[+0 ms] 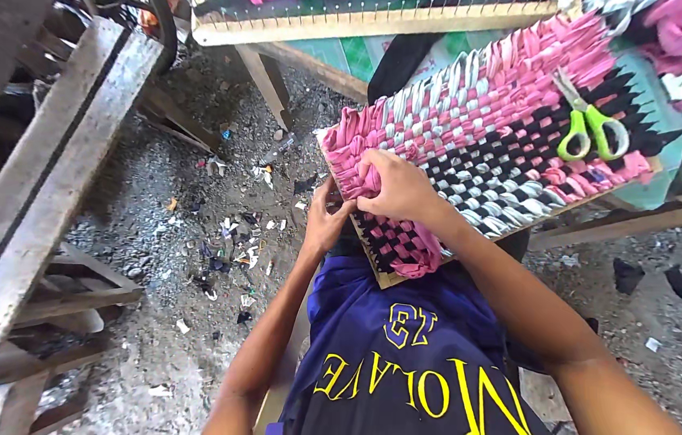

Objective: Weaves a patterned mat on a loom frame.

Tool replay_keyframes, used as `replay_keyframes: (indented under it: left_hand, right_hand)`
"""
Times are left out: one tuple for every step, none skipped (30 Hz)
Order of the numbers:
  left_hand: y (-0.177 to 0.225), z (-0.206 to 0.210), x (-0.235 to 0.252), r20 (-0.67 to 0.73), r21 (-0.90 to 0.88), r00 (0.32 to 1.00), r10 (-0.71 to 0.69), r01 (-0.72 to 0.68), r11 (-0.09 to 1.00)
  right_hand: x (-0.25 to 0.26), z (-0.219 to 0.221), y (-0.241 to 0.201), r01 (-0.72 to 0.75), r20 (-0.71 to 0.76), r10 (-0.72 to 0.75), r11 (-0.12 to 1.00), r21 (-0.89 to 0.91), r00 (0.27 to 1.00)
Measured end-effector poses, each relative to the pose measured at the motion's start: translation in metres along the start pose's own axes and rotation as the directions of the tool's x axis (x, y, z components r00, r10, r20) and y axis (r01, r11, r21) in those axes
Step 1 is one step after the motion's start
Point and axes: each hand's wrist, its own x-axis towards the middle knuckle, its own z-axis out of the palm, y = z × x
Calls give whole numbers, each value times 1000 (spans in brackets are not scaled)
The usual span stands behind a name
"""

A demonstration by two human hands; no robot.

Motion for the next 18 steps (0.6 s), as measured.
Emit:
replay_keyframes:
  left_hand:
    - [0,0,0,4,5,1000,2,-2,1000]
    - [-1,0,1,5,9,1000,3,-3,1000]
    - [-1,0,0,6,13,1000,7,-7,1000]
    - [-1,1,0,8,16,1000,9,-9,1000]
    - [-1,1,0,8,23,1000,14,-14,1000]
    - [-1,2,0,6,38,1000,27,-27,999]
    - [-1,2,0,8,50,999,37,-37,998]
    - [0,2,0,9,54,999,43,-43,998]
    - [-1,2,0,10,54,999,47,-47,997]
    - [-2,2,1,12,54,999,52,-53,997]
    - [-3,0,1,18,53,998,55,-56,997]
    - [-3,-1,0,28,58,998,55,-57,997]
    - [-2,-3,1,37,64,998,54,-56,996]
    - [0,-3,1,41,73,998,51,-54,996]
    - [1,-3,1,39,80,998,54,-57,995]
    - [2,-3,1,37,89,997,61,-64,994]
    - [3,-3,1,33,99,997,68,-71,993]
    - [4,-3,1,28,111,997,74,-77,991]
  right_hand:
    - [0,-2,-1,-12,16,12,1000,4,1000]
    - [1,-3,-1,-18,29,18,1000,9,999]
    - [3,-3,0,-20,40,20,1000,19,999]
    - [4,-3,2,-30,52,28,999,36,998]
    - [5,-3,4,-41,55,38,998,51,998]
    - [6,-3,6,-54,52,51,996,67,997]
    - [6,-3,5,-74,52,70,995,68,996]
    - [6,-3,3,-100,56,97,993,59,994]
    - [5,-3,-2,-126,56,124,991,40,991]
    - [5,-3,-8,-155,55,153,988,23,987]
    - [5,-2,-12,-178,54,177,984,11,983]
    - [5,-1,-15,-192,53,191,981,3,980]
    - [6,0,-15,-194,49,194,981,-1,980]
    - [6,2,-14,-191,47,191,981,-2,980]
    - [6,3,-14,-189,47,189,982,1,981]
    - [6,4,-13,-185,43,185,983,5,982]
    - [6,5,-12,-183,38,183,983,9,982]
    - [6,6,-13,-186,35,185,983,10,982]
